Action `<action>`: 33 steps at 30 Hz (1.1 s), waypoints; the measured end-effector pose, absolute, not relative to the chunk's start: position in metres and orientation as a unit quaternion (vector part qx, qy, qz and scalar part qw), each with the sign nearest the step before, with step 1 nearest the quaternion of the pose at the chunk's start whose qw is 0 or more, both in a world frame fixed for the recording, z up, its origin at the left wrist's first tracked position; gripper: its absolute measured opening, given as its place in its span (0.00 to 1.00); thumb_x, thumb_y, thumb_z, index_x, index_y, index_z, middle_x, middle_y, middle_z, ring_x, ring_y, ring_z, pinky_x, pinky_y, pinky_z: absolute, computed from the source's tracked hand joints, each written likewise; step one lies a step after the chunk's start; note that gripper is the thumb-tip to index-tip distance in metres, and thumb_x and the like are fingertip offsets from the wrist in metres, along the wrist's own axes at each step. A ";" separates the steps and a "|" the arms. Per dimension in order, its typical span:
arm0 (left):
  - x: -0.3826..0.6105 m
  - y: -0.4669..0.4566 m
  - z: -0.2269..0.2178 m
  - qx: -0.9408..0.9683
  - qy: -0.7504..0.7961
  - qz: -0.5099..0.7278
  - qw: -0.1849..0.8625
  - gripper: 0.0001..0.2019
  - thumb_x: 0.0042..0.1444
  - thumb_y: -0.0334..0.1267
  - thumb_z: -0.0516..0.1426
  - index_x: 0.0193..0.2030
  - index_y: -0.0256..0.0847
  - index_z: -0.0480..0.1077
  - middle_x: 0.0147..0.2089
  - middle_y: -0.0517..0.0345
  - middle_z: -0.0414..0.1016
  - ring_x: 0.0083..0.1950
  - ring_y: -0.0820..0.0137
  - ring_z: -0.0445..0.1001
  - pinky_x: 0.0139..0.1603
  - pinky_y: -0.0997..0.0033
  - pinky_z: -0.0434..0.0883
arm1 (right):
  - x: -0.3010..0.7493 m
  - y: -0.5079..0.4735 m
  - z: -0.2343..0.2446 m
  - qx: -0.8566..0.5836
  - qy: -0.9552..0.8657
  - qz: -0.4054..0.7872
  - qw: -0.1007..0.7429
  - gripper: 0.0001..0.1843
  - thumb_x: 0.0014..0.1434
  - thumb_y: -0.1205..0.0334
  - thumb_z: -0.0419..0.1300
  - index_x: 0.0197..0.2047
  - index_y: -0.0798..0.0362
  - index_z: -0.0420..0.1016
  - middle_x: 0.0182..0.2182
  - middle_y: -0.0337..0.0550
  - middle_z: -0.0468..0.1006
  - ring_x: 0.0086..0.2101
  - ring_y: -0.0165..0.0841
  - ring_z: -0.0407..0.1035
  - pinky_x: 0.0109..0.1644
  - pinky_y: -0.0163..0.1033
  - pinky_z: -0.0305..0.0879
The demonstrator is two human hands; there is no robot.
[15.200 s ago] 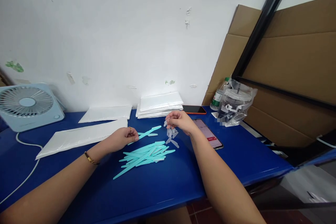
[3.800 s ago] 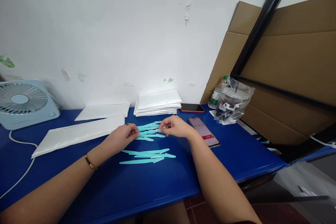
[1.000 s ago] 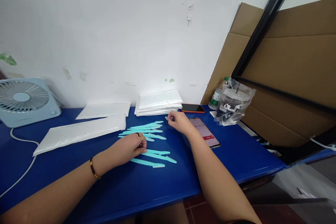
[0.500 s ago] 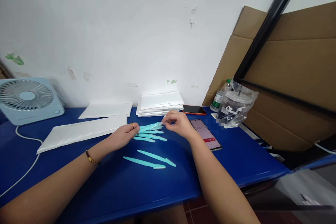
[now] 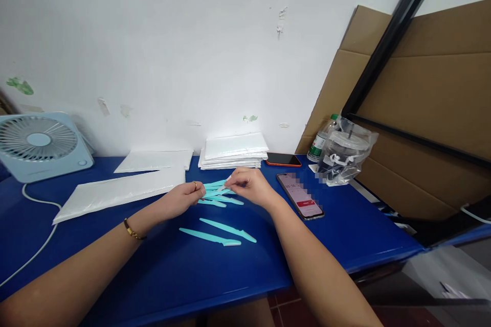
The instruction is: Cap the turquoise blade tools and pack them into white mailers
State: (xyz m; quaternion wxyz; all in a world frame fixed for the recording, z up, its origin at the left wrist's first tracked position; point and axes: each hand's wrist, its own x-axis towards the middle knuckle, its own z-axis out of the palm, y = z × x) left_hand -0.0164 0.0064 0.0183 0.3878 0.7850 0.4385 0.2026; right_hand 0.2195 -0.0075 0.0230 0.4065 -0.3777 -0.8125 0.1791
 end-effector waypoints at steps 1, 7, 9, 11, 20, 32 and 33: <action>-0.016 0.006 0.018 0.787 0.440 0.203 0.382 0.16 0.55 0.51 0.46 0.27 0.41 0.60 0.24 0.64 0.60 0.26 0.72 0.58 0.29 0.72 0.58 | 0.222 -0.008 0.024 -0.385 -0.805 0.181 0.413 0.07 0.54 0.61 0.60 0.34 0.51 0.79 0.32 0.44 0.76 0.29 0.29 0.69 0.29 0.33 0.64; -0.021 0.011 0.016 0.765 0.456 0.217 0.399 0.16 0.55 0.51 0.46 0.28 0.41 0.60 0.24 0.64 0.59 0.26 0.73 0.58 0.28 0.73 0.58 | 0.247 -0.009 0.035 -0.434 -0.756 0.192 0.450 0.08 0.52 0.59 0.61 0.34 0.52 0.79 0.35 0.45 0.75 0.26 0.28 0.67 0.28 0.35 0.65; -0.022 0.013 0.015 0.760 0.454 0.222 0.410 0.16 0.55 0.52 0.46 0.28 0.41 0.61 0.24 0.65 0.58 0.26 0.73 0.57 0.28 0.73 0.58 | 0.249 -0.010 0.036 -0.430 -0.766 0.190 0.438 0.07 0.52 0.59 0.61 0.33 0.51 0.79 0.34 0.45 0.75 0.29 0.29 0.68 0.30 0.35 0.65; -0.022 0.013 0.015 0.759 0.448 0.222 0.417 0.16 0.55 0.52 0.47 0.28 0.41 0.61 0.23 0.65 0.57 0.26 0.73 0.56 0.29 0.73 0.58 | 0.245 -0.010 0.035 -0.422 -0.777 0.186 0.429 0.07 0.52 0.61 0.61 0.33 0.51 0.79 0.34 0.44 0.75 0.30 0.30 0.69 0.31 0.35 0.65; -0.019 0.011 0.015 0.795 0.441 0.207 0.362 0.16 0.58 0.50 0.44 0.29 0.41 0.59 0.24 0.64 0.58 0.27 0.72 0.58 0.29 0.73 0.58 | 0.231 -0.009 0.028 -0.401 -0.793 0.212 0.407 0.08 0.54 0.62 0.59 0.35 0.51 0.78 0.36 0.44 0.75 0.32 0.30 0.70 0.32 0.34 0.66; -0.011 -0.004 0.013 0.930 0.286 0.123 0.196 0.12 0.54 0.46 0.56 0.43 0.45 0.70 0.45 0.55 0.71 0.48 0.64 0.66 0.47 0.66 0.60 | 0.288 0.017 0.007 -0.648 -0.745 0.065 0.147 0.06 0.40 0.72 0.63 0.25 0.52 0.76 0.25 0.42 0.76 0.26 0.32 0.68 0.27 0.33 0.58; -0.009 -0.007 0.014 0.937 0.261 0.106 0.207 0.12 0.53 0.46 0.56 0.42 0.45 0.70 0.44 0.56 0.71 0.47 0.64 0.67 0.47 0.66 0.60 | 0.283 0.016 0.007 -0.652 -0.742 0.070 0.141 0.05 0.40 0.71 0.63 0.23 0.53 0.75 0.25 0.42 0.76 0.25 0.32 0.68 0.26 0.33 0.57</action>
